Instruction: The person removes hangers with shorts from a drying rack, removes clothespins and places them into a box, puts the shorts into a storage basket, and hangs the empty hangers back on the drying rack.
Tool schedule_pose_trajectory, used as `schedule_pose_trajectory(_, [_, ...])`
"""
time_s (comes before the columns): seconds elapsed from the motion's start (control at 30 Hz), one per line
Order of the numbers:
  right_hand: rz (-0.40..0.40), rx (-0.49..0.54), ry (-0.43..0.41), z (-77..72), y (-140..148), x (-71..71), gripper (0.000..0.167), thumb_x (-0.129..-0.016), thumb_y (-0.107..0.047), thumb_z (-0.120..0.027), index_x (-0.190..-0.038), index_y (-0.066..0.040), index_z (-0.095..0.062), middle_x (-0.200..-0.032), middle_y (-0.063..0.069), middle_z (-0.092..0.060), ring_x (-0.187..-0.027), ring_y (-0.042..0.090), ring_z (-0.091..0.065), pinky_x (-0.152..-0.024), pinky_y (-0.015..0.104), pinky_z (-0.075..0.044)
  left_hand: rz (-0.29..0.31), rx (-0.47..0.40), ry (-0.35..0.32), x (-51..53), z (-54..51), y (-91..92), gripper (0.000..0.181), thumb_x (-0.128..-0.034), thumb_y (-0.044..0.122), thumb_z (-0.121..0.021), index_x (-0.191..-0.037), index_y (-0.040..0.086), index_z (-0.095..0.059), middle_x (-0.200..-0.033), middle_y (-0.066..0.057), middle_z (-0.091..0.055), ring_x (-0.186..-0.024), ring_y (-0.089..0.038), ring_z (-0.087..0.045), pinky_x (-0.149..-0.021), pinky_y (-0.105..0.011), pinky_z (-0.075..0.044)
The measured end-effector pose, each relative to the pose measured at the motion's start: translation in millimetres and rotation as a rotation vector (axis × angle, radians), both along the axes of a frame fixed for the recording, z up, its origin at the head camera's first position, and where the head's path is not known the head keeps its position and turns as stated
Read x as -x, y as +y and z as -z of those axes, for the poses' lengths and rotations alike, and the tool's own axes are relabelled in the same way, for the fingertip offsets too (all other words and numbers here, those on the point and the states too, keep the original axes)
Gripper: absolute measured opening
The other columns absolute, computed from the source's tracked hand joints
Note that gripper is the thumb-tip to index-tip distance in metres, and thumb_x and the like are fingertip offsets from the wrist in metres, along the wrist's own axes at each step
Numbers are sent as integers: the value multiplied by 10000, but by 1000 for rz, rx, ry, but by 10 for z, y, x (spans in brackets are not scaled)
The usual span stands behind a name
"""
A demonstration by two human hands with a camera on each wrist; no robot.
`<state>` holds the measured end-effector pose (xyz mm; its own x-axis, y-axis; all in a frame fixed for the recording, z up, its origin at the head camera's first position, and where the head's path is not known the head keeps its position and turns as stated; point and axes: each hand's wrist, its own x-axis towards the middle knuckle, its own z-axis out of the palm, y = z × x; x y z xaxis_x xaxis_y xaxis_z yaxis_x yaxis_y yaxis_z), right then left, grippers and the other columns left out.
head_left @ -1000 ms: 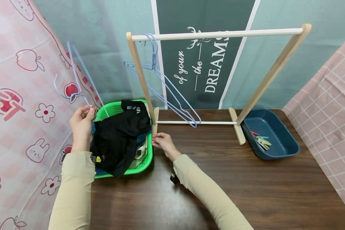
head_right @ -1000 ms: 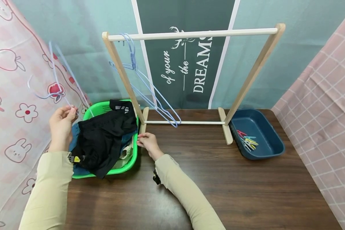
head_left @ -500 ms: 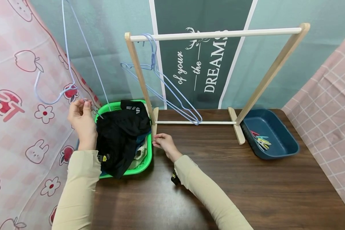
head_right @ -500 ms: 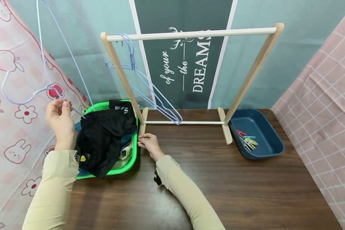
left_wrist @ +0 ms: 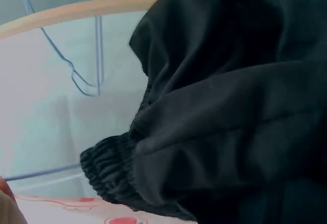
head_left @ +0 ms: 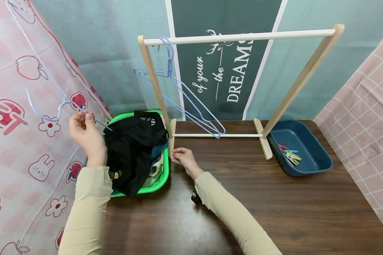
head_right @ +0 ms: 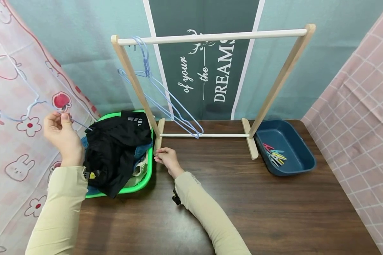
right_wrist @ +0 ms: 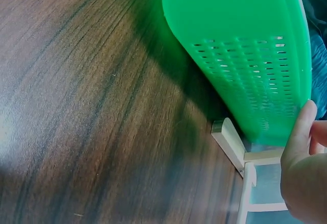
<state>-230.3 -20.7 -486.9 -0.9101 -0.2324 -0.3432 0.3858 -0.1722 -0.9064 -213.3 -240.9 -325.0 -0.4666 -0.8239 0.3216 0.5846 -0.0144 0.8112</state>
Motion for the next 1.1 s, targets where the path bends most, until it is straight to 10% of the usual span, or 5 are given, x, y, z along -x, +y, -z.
schedule_pose_trajectory(0.3, [-10, 4, 1, 44, 8, -3, 260, -887, 107, -500, -1132, 178, -546, -971, 240, -651, -636, 53, -601, -643, 166, -548, 113, -152, 133, -24, -32, -14, 82, -862, 24, -595, -861, 31, -513, -826, -91, -569, -768, -172, -564, -739, -255, -486])
schedule_pose_trajectory(0.67, [-21, 11, 56, 22, -18, 6, 250, -899, 82, -500, -1132, 154, -554, -1071, 326, -611, -654, 52, -607, -640, 157, -538, 68, -337, 190, -81, -115, -74, 60, -913, 13, -529, -902, 0, -472, -836, -116, -522, -737, -193, -534, -592, -249, -538])
schedule_pose_trajectory(0.9, [-28, 2, 56, 41, -20, -6, 262, -903, 86, -503, -1147, 171, -544, -1055, 317, -618, -645, 43, -604, -681, 194, -559, 59, -142, 232, -100, -221, -15, 127, -852, 2, -622, -884, -12, -499, -838, -130, -548, -711, -224, -569, -650, -273, -538])
schedule_pose_trajectory(1.1, [-16, -10, 42, 47, 32, 23, 266, -900, 75, -514, -1148, 165, -550, -1068, 318, -623, -651, 51, -610, -707, 217, -567, 87, 233, 99, -135, -216, 72, 112, -815, 20, -680, -822, 76, -582, -789, -32, -613, -685, -129, -604, -726, -224, -524])
